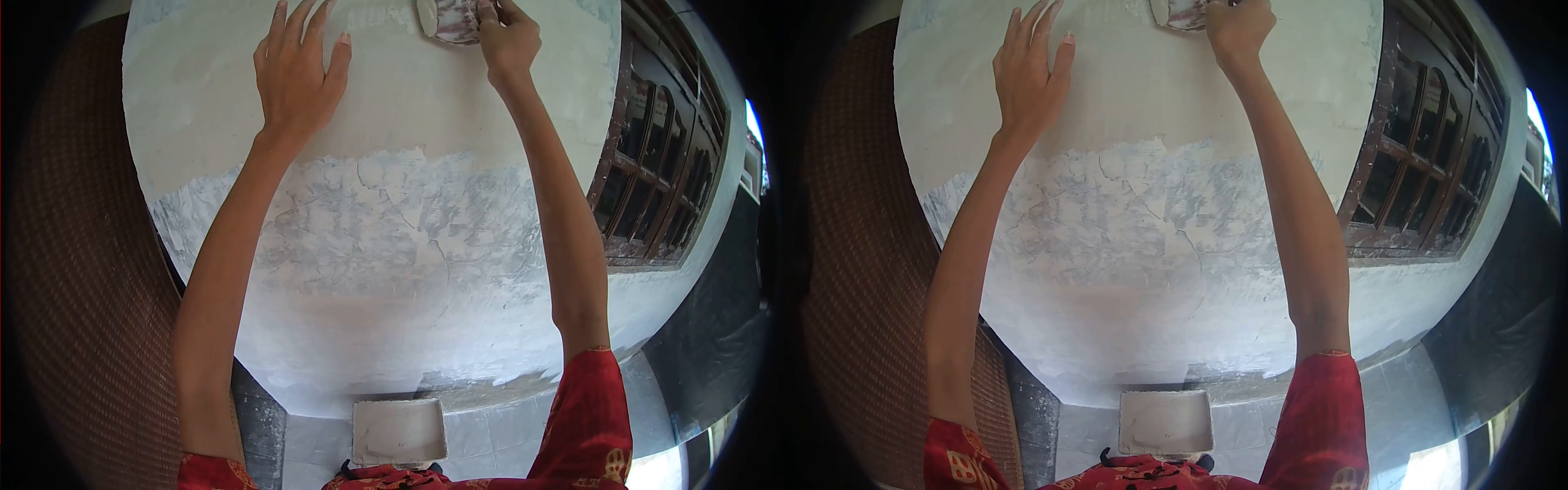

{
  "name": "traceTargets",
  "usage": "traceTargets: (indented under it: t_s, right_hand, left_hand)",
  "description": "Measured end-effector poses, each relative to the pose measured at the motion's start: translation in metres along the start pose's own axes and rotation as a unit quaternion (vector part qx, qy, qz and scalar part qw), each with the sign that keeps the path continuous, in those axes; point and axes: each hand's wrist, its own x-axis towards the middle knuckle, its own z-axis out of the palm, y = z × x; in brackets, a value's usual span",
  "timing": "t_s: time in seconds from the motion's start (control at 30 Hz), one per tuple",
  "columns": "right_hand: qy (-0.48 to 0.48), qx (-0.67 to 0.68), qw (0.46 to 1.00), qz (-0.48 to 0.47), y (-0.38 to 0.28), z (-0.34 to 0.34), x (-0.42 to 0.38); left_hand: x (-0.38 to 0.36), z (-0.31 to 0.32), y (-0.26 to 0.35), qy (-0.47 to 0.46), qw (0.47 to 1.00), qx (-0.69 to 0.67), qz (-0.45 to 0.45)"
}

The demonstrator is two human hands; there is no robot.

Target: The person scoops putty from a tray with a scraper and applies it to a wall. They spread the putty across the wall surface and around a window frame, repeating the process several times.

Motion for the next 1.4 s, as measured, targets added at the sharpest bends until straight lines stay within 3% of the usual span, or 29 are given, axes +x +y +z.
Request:
traceTargets:
  t_s: [0.1,0.17,0.27,0.37,0.43,0.53,0.63,0.77,0.87,0.97,1.13,1.23,1.27,1.33,1.4]
  right_hand:
    - [-0.021,-0.025,0.999,-0.038,-0.005,0.0,-0.007]
    - [-0.022,-0.034,0.994,0.106,-0.018,-0.026,0.0]
    - [0.038,0.034,0.988,0.149,-0.013,-0.047,0.014]
    - [0.02,0.05,0.994,0.091,-0.024,-0.028,0.01]
    - [-0.004,0.0,1.0,-0.025,-0.019,-0.003,-0.001]
    - [-0.04,-0.032,0.998,-0.023,-0.012,0.004,-0.01]
    - [0.029,-0.004,0.994,0.105,-0.01,-0.026,0.001]
    - [0.039,-0.027,0.99,0.136,-0.012,-0.042,0.009]
    - [0.005,0.008,1.0,-0.01,-0.011,-0.008,-0.008]
    - [-0.029,-0.012,0.999,0.02,-0.017,0.001,-0.018]
    - [0.036,0.01,0.992,0.119,-0.018,-0.044,0.003]
    - [0.023,0.045,0.992,0.112,-0.015,-0.033,0.004]
    - [0.008,-0.026,0.998,0.06,-0.012,-0.024,-0.002]
    - [-0.008,-0.024,1.0,-0.011,-0.007,0.0,-0.016]
    - [-0.002,-0.026,1.0,-0.005,-0.001,0.0,-0.02]
  left_hand:
    - [0.005,0.002,-0.001,0.006,1.0,-0.004,0.0]
    - [0.006,0.003,-0.007,0.001,1.0,0.021,-0.008]
    - [0.006,0.0,-0.015,0.004,1.0,0.015,-0.006]
    - [0.004,0.008,-0.016,-0.005,0.999,0.019,-0.032]
    - [0.002,0.016,-0.018,-0.009,0.999,0.007,-0.042]
    - [-0.001,0.019,-0.016,-0.015,0.999,-0.002,-0.051]
    - [-0.005,0.017,-0.019,-0.016,0.999,0.0,-0.041]
    - [-0.007,0.02,-0.022,-0.019,0.999,0.0,-0.033]
    - [-0.009,0.026,-0.019,-0.026,0.999,0.0,-0.044]
    - [-0.009,0.021,-0.014,-0.041,0.998,-0.001,-0.043]
    - [-0.009,0.018,-0.02,-0.041,0.998,0.015,-0.041]
    - [-0.01,0.027,-0.025,-0.037,0.998,0.01,-0.045]
    - [-0.01,0.032,-0.024,-0.033,0.998,0.004,-0.055]
    - [-0.011,0.035,-0.019,-0.036,0.998,0.006,-0.051]
    - [-0.011,0.036,-0.018,-0.039,0.998,0.012,-0.046]
